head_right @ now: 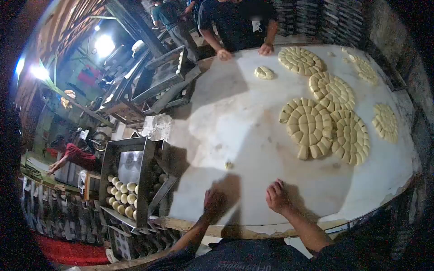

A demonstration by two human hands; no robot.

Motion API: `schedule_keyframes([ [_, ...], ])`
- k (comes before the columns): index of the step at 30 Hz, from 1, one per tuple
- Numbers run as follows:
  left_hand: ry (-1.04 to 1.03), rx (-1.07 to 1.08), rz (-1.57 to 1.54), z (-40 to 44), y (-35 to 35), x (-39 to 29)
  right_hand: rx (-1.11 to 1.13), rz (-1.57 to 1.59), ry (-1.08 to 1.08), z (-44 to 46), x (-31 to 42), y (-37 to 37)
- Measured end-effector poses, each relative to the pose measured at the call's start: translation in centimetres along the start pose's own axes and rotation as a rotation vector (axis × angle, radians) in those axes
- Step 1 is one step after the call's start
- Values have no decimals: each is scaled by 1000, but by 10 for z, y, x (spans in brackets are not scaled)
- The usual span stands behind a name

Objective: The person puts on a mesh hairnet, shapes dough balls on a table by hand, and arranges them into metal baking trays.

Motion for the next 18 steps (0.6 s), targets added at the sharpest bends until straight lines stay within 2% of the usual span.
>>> schedule_keyframes([
  [1,-3,-9,-108,-27,2,14,40,-59,18,-10,-22,5],
  [2,242,-197,-537,-60,-22,61,93,-105,30,-26,-38,7],
  [3,517,-384,-957,-97,-45,99,55,-120,-110,-25,-61,0],
  [4,572,-366,-962,-83,-28,100,31,-72,-198,-25,-84,-17],
  [5,567,-225,-530,-45,10,95,-53,-267,-173,1,-77,-9],
  [6,526,-72,-111,-12,29,98,-111,-277,-246,30,-66,-8],
  [7,349,-193,-109,10,13,108,-150,-327,-293,52,-56,-14],
  [8,246,-218,-104,40,7,102,-183,-347,-410,66,-46,-30],
  [9,424,-165,-237,48,-21,108,-225,-373,-526,74,-35,-44],
  [10,626,-167,-535,50,-54,123,-210,-393,-526,77,-17,-48],
  [11,529,-184,-310,63,-31,71,-227,-385,-462,81,1,-51],
  [12,210,-127,-251,50,-52,83,-248,-375,-403,84,16,-54],
  [13,-31,-85,-195,41,-31,56,-251,-391,-411,83,17,-57],
  [14,98,-203,-258,25,-24,34,-207,-353,-412,79,9,-62],
  [15,88,-205,-270,3,-24,34,-161,-315,-412,79,10,-65],
  [16,299,-86,-634,-19,-29,41,-12,-98,-614,90,27,-53],
  [17,508,48,-990,-31,-21,47,-20,-109,-619,97,42,-60],
  [18,491,49,-995,-39,-10,52,-41,16,-537,108,58,-68],
])
Point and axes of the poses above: each hand's wrist, its own z-axis towards the middle knuckle, its own y-axis out of the back of the hand, x = y × z, the point moved 1 cm from there along z, towards the middle knuckle, and after that the axes turned 12 degrees about -z, right-handed, at the moved point
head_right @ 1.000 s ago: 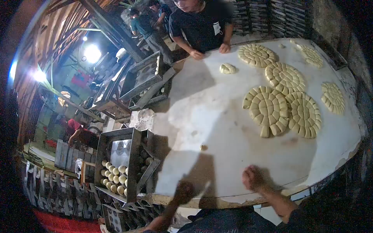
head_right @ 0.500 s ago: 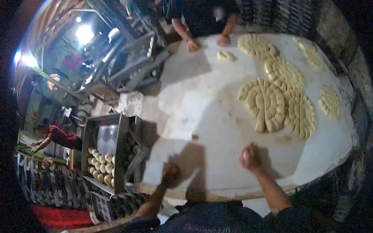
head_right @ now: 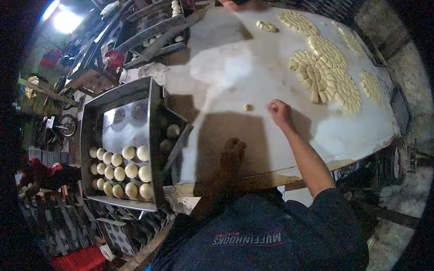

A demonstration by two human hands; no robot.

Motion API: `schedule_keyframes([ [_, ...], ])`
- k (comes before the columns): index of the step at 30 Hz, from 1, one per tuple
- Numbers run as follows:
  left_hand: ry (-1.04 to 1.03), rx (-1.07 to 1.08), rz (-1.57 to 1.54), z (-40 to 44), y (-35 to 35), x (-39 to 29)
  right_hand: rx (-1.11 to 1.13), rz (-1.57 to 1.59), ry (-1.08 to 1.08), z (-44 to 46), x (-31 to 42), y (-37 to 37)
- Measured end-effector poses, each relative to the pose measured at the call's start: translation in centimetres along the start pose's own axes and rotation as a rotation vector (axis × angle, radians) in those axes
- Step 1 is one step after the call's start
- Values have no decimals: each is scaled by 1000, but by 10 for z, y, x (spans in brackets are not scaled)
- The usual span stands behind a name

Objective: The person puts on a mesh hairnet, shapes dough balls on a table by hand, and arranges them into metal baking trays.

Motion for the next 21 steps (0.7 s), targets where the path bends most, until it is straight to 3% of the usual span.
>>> schedule_keyframes([
  [2,-40,113,372,-11,18,-42,-8,121,84,7,20,-35],
  [6,26,67,172,14,41,-27,-31,30,141,14,61,-78],
  [8,-1038,-370,908,29,54,5,88,0,289,3,101,-78],
  [9,-1067,-384,916,31,55,-7,154,-4,379,-11,124,-65],
  [11,66,-121,-516,31,53,-20,276,-46,543,-38,172,-16],
  [13,195,87,-88,33,68,20,315,27,574,-50,161,-7],
  [14,178,74,-87,25,72,12,307,26,595,-52,161,2],
  [16,-293,133,156,2,64,-33,537,292,437,-57,164,32],
  [17,-305,126,148,-1,57,-51,536,281,448,-59,169,44],
  [19,-9,37,-275,-5,43,-76,369,343,341,-66,173,62],
  [21,-52,11,-434,-1,26,-92,338,400,327,-72,137,50],
])
Point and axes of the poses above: each hand's wrist, its own z-axis towards the middle knuckle, its own y-axis out of the back of the hand, x = y × z, the point moved 1 cm from there along z, towards the middle knuckle, and after that the axes turned 12 degrees about -z, right-handed, at the moved point
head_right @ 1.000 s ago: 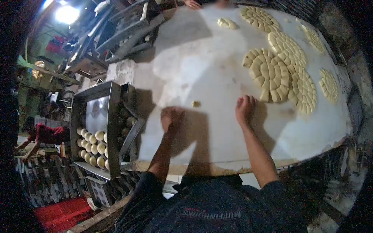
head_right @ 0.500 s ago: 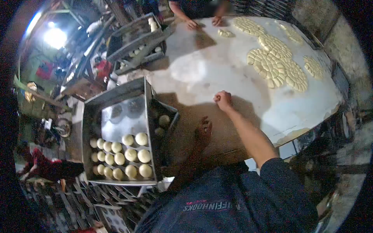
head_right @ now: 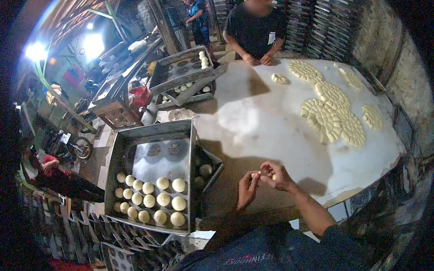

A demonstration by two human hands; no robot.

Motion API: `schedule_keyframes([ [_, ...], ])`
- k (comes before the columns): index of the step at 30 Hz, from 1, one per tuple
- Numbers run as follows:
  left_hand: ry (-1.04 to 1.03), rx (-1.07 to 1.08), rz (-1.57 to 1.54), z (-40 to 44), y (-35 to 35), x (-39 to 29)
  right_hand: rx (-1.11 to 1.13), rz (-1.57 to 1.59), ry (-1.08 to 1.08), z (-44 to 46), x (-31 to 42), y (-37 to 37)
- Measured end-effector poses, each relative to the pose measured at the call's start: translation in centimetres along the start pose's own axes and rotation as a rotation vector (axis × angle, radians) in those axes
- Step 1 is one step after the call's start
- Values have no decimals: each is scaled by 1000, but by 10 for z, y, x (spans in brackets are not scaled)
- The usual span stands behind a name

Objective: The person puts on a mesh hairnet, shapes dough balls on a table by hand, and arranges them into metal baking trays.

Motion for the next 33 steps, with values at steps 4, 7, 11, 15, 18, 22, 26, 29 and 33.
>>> schedule_keyframes([
  [4,-181,79,449,12,-50,-24,26,576,-202,-30,-28,20],
  [7,-257,198,492,22,-100,-18,-150,122,-228,-45,-53,56],
  [11,-304,145,629,35,-153,31,-250,-86,2,-54,-74,117],
  [15,-448,261,860,34,-171,67,-314,-150,66,-78,-104,132],
  [18,269,247,637,23,-186,31,-296,-124,-2,-88,-127,136],
  [22,4,-94,665,9,-129,74,-492,210,-238,-96,-153,145],
  [26,293,-292,120,-39,-23,155,-219,-135,-57,-184,-270,98],
  [29,-389,336,1412,-54,-10,114,-47,-401,240,-191,-278,138],
  [33,-329,-149,1569,8,-45,75,-149,-474,325,-117,-230,177],
])
Point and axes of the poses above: each hand's wrist, its own z-axis towards the middle knuckle, its own y-axis out of the back of the hand, x = y × z, the point moved 1 cm from there along z, towards the middle knuckle, and after that the axes turned 12 degrees about -z, right-handed, at the moved point
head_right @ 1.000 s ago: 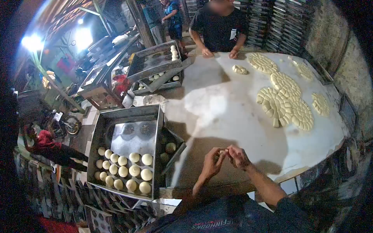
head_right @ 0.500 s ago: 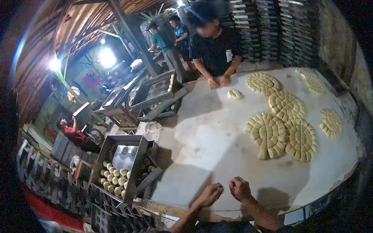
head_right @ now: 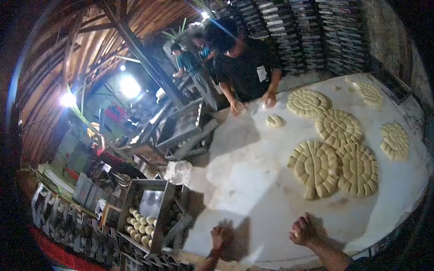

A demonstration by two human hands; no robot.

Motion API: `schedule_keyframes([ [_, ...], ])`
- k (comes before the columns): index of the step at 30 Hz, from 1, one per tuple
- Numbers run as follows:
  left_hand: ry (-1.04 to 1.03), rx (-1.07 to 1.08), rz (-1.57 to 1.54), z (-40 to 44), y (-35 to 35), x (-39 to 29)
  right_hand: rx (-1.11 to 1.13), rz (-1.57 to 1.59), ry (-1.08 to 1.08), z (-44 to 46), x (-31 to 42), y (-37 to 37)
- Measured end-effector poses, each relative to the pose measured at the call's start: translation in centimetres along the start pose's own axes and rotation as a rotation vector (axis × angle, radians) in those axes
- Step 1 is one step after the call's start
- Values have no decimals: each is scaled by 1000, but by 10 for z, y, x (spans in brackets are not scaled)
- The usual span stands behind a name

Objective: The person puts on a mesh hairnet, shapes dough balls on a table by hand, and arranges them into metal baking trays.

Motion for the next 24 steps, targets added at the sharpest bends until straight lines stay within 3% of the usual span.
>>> schedule_keyframes([
  [1,-38,-77,67,23,-13,-12,-30,-13,-47,18,4,-8],
  [3,333,34,-594,24,-77,23,-57,-5,-95,37,29,-34],
  [5,31,-93,-351,32,-57,-45,-69,44,-150,31,53,-52],
  [7,135,-16,-287,-21,-84,-26,138,5,-8,5,61,-51],
  [9,-297,45,-148,-59,-73,-2,146,-63,317,-13,44,-19],
  [11,186,167,-1162,-51,-37,11,191,62,217,-45,-6,-44],
  [12,421,42,-784,-9,3,-30,171,30,30,-26,-16,-27],
  [13,414,17,-721,-33,-48,60,40,-44,1,2,-19,-16],
  [15,180,-56,-437,12,-77,73,-56,-63,-96,38,-23,-41],
  [16,139,-60,-422,46,-67,45,-64,-60,-89,53,-9,-44],
  [18,122,-74,-403,64,-45,-8,-109,-114,-282,70,19,-42],
  [20,99,123,-307,50,-46,-35,-74,-31,-183,51,29,-44],
  [21,109,121,-321,28,-47,-34,-54,51,-103,36,35,-48],
  [23,-138,55,-377,-19,-40,-16,32,102,11,4,9,-44],
  [24,-39,109,-538,-20,-23,1,120,128,-39,-2,-6,-33],
])
Point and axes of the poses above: each hand's wrist, its own z-axis towards the middle knuckle, its own y-axis out of the back of the hand, x = y × z, the point moved 1 cm from there along z, towards the middle knuckle, and after that the axes turned 12 degrees about -z, right-handed, at the moved point
